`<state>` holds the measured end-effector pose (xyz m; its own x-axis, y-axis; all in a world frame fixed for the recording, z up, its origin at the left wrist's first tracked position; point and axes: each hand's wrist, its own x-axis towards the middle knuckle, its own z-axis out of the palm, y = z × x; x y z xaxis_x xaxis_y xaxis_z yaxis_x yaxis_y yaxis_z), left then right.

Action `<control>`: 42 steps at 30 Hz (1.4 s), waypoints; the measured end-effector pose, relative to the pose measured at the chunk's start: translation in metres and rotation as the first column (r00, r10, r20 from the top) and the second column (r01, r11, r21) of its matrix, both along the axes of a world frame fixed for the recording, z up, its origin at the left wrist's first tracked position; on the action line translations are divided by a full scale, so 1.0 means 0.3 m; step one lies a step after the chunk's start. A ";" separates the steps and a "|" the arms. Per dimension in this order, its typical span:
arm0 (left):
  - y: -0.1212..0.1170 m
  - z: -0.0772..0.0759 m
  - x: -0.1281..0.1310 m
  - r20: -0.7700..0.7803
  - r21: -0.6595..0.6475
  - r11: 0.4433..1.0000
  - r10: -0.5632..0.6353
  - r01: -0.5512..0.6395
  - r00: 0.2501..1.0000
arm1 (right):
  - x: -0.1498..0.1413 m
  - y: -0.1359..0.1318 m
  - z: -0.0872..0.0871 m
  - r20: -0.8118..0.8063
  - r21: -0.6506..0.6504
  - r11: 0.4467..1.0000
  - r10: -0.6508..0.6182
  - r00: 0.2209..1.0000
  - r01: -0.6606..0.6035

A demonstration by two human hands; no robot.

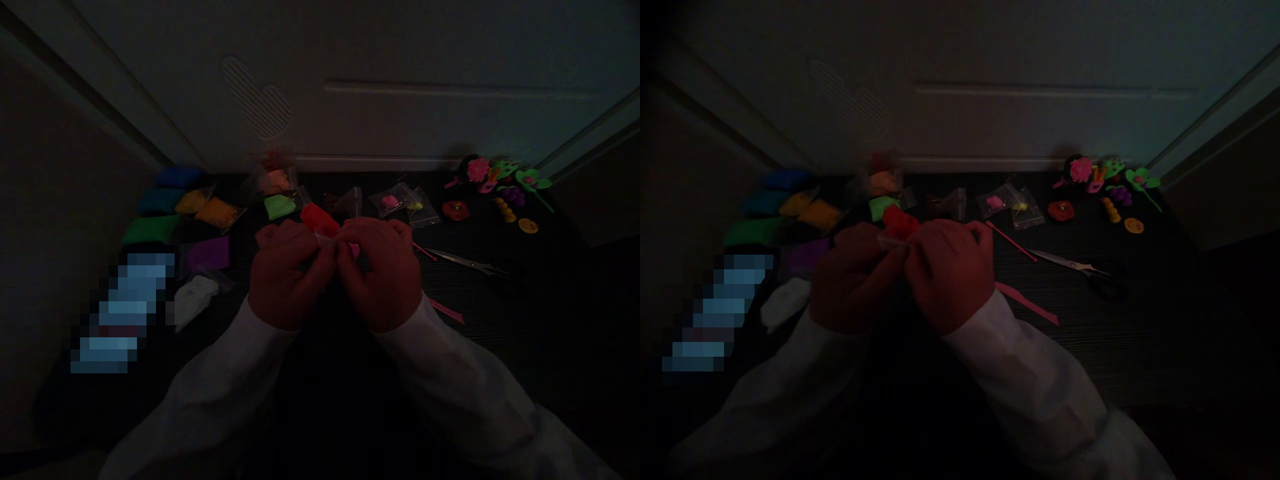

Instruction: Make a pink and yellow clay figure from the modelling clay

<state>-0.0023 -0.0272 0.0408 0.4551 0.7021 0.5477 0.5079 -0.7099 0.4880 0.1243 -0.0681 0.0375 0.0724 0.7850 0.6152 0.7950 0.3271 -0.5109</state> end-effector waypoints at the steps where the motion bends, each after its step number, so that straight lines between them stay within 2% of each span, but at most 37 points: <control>1: 0.001 0.000 -0.001 -0.008 0.002 1.000 -0.005 0.005 1.000 | 0.001 0.000 0.002 -0.014 -0.011 1.000 0.004 1.000 -0.004; 8: -0.002 0.006 -0.003 -0.084 -0.033 0.999 0.007 -0.010 0.996 | 0.014 0.005 0.007 -0.087 -0.111 0.992 0.044 0.995 -0.053; 18: 0.002 0.030 -0.015 -0.095 -0.065 0.994 -0.096 0.090 0.991 | 0.038 0.002 0.032 -0.156 -0.215 0.965 0.114 0.981 -0.147; 22: -0.003 0.034 -0.013 -0.138 0.059 0.998 -0.023 0.032 0.990 | 0.044 -0.008 0.034 0.015 -0.173 0.980 0.102 0.995 -0.098; 26: -0.011 0.028 -0.005 -0.194 0.226 0.973 0.094 -0.048 0.976 | 0.044 -0.012 0.025 0.216 -0.086 0.995 0.067 0.974 -0.049; 29: -0.020 0.014 0.004 -0.213 0.294 0.949 0.185 -0.117 0.959 | 0.039 -0.008 0.009 0.255 -0.028 1.000 0.010 0.967 -0.003; 31: -0.023 0.002 0.011 -0.227 0.281 0.950 0.206 -0.138 0.952 | 0.035 -0.002 -0.006 0.251 0.021 0.999 -0.031 0.967 0.026; 35: -0.019 -0.022 0.023 -0.203 0.184 0.981 0.101 -0.063 0.974 | 0.031 0.013 -0.034 0.235 0.092 0.995 -0.061 0.970 0.040; 42: -0.004 -0.021 0.010 -0.110 0.173 0.982 -0.058 0.076 0.992 | 0.029 0.011 -0.016 0.132 0.036 0.999 0.011 0.991 -0.016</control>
<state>0.0007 -0.0283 0.0343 0.5588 0.5649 0.6071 0.4978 -0.8140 0.2992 0.1331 -0.0649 0.0328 -0.0217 0.7620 0.6472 0.8498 0.3551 -0.3896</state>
